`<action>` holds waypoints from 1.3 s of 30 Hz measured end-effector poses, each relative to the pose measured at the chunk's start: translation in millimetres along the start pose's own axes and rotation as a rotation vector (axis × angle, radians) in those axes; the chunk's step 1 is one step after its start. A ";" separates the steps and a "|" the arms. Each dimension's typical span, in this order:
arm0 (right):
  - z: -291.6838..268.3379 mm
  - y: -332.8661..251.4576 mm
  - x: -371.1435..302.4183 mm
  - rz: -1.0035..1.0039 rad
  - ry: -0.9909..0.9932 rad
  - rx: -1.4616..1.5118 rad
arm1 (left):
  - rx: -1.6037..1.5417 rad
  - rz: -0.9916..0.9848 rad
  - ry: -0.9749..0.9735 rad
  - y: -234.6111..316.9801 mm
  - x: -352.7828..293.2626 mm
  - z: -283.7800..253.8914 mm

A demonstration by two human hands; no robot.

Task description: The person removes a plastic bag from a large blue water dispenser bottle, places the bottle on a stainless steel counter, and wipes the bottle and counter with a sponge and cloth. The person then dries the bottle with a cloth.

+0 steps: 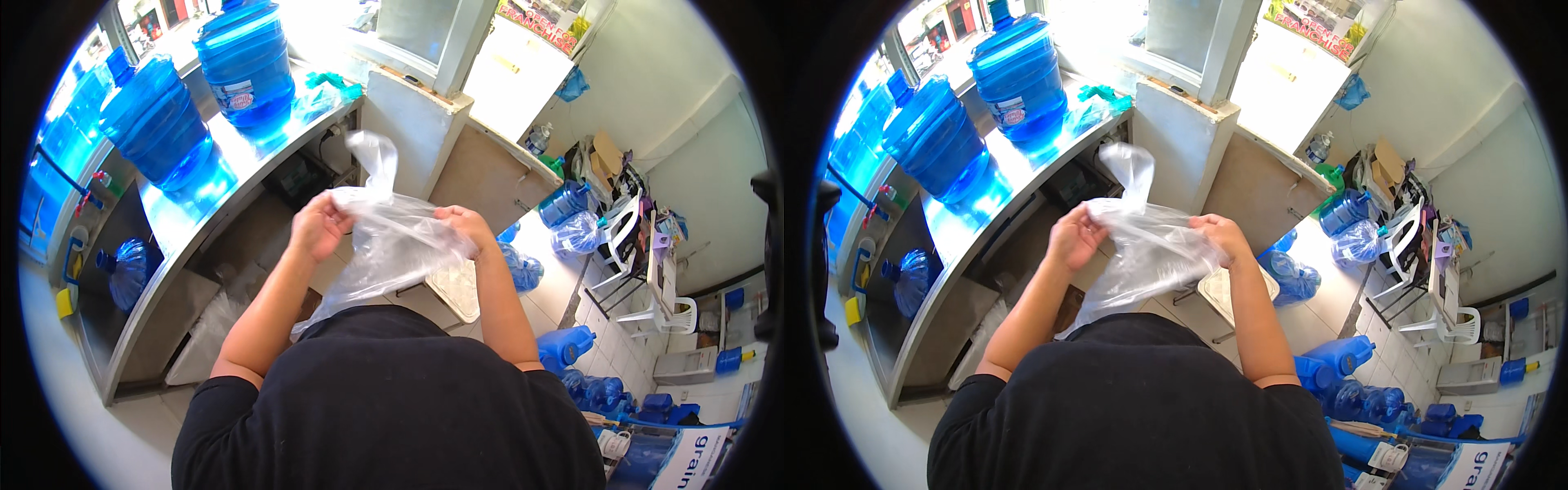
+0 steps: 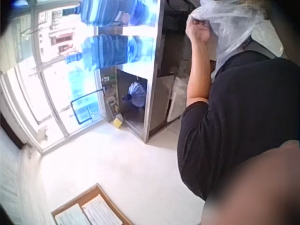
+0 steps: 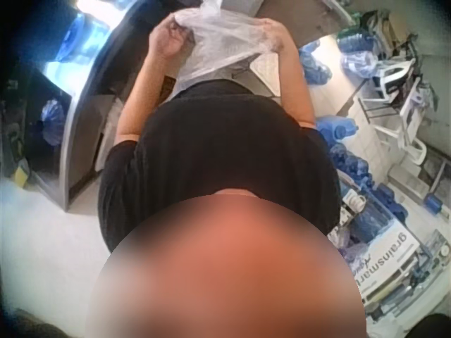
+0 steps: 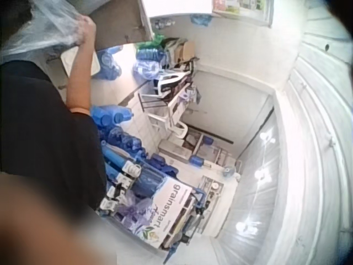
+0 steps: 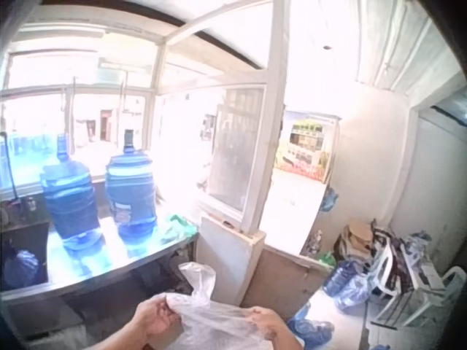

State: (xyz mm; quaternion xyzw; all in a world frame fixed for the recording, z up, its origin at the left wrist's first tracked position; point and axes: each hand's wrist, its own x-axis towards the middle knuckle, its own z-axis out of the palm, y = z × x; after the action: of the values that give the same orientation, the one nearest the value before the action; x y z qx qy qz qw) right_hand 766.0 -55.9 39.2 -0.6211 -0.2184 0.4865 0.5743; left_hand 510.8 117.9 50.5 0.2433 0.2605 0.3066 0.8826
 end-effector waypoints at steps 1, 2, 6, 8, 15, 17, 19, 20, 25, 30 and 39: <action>-8.1 6.5 4.9 0.049 -0.020 0.263 | -0.078 0.018 -0.063 8.5 3.4 -9.3; -18.1 9.8 10.5 0.089 0.020 0.399 | -0.134 0.037 -0.123 16.6 6.5 -19.8; -62.9 -2.1 27.2 0.056 0.274 0.878 | 0.601 0.243 -0.138 40.5 -1.0 -80.1; -85.6 -21.9 21.7 -0.197 -0.134 0.808 | 1.320 0.492 -0.056 50.7 -8.2 -110.2; -55.1 -107.0 -44.7 -0.619 0.224 -0.094 | 0.952 0.155 -0.213 85.8 -21.0 -90.9; -28.5 -127.9 -69.4 -0.742 0.149 -0.330 | 1.218 0.421 -0.257 89.9 1.2 -30.5; -5.3 -138.9 -88.9 -0.800 0.118 -0.554 | 1.395 0.515 -0.426 74.2 15.6 35.1; 2.0 -142.9 -95.6 -0.811 0.134 -0.662 | 1.398 0.616 -0.610 61.7 19.9 65.5; 1.5 -140.7 -109.8 -1.214 0.633 -0.925 | 1.556 0.278 -0.395 18.4 26.1 163.9; 27.3 -75.6 -96.4 -1.507 0.960 -0.416 | 0.686 0.084 -0.312 6.2 1.3 169.8; 62.7 -44.2 91.9 -0.909 0.563 0.139 | 0.703 -0.211 -1.096 29.8 -75.9 121.2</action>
State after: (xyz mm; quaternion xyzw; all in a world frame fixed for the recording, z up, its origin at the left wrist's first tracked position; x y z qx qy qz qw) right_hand 764.7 62.6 56.0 -0.5308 -0.2701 0.0168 0.8031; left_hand 520.9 55.2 182.0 0.6109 -0.1196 -0.0531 0.7808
